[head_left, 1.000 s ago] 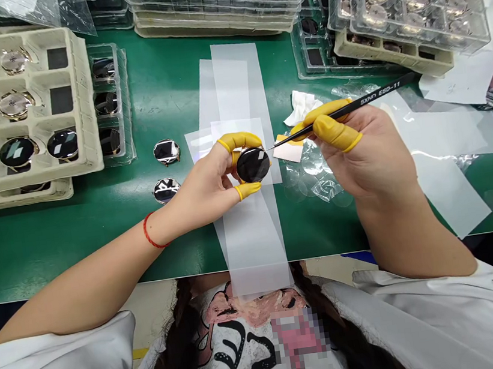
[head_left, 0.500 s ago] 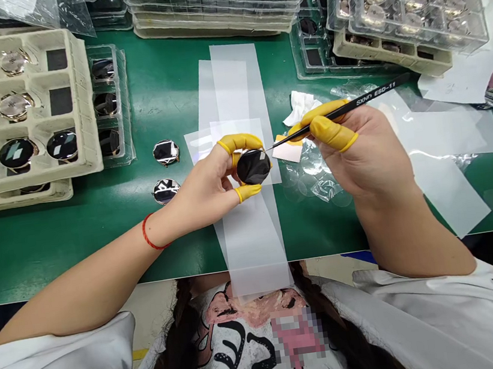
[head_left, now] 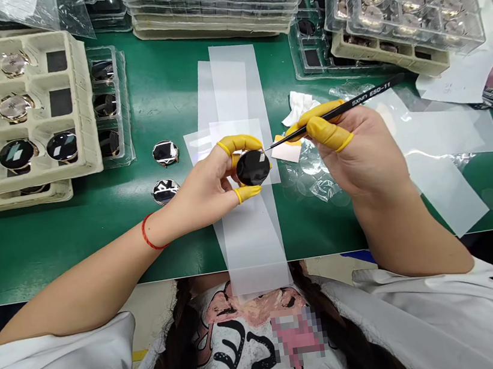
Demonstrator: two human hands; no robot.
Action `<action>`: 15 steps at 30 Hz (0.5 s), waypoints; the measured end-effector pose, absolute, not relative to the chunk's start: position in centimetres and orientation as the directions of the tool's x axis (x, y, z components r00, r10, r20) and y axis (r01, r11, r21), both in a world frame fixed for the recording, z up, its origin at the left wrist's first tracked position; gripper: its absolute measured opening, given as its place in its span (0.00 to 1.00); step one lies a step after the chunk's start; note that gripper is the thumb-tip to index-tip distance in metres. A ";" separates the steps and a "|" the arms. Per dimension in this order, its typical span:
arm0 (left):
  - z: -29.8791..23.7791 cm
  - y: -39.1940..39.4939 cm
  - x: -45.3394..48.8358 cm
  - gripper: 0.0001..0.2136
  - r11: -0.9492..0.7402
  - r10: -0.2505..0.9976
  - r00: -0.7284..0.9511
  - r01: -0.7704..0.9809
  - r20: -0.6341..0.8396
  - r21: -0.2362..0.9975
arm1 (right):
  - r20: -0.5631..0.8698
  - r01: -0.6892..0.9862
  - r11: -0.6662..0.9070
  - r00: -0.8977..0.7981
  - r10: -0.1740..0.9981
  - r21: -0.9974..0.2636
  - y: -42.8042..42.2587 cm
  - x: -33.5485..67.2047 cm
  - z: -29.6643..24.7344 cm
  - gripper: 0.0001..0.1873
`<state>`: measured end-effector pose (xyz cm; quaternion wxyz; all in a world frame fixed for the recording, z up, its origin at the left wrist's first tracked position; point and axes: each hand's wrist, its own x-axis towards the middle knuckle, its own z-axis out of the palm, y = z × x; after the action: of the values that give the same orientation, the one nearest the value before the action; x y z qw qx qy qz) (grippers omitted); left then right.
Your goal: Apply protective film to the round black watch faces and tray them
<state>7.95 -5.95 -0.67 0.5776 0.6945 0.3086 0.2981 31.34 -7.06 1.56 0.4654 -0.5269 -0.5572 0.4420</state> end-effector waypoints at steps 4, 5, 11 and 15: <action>-1.1 -5.8 8.1 0.22 -0.137 0.767 0.639 0.071 0.061 0.988 | 0.101 0.240 0.099 -0.007 0.995 -0.966 -7.1 31.4 1.5 0.17; -1.1 -5.7 8.1 0.22 -0.141 0.767 0.639 0.071 0.064 0.987 | 0.125 0.258 0.120 0.006 0.992 -0.959 -7.0 31.4 1.4 0.18; 2.0 -5.1 5.2 0.28 -0.123 0.864 0.503 0.159 0.026 0.980 | 0.281 0.205 0.254 0.115 0.953 -0.945 -5.9 31.8 1.0 0.13; 3.7 -7.3 -0.5 0.30 0.087 0.969 0.182 0.383 -0.167 0.920 | 0.212 0.172 0.184 0.158 0.964 -0.968 -5.1 32.1 0.8 0.12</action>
<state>-0.47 -7.32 3.66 0.4780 0.6022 0.5611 0.3067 32.10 -5.08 0.81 0.5488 -0.5269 -0.5394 0.3608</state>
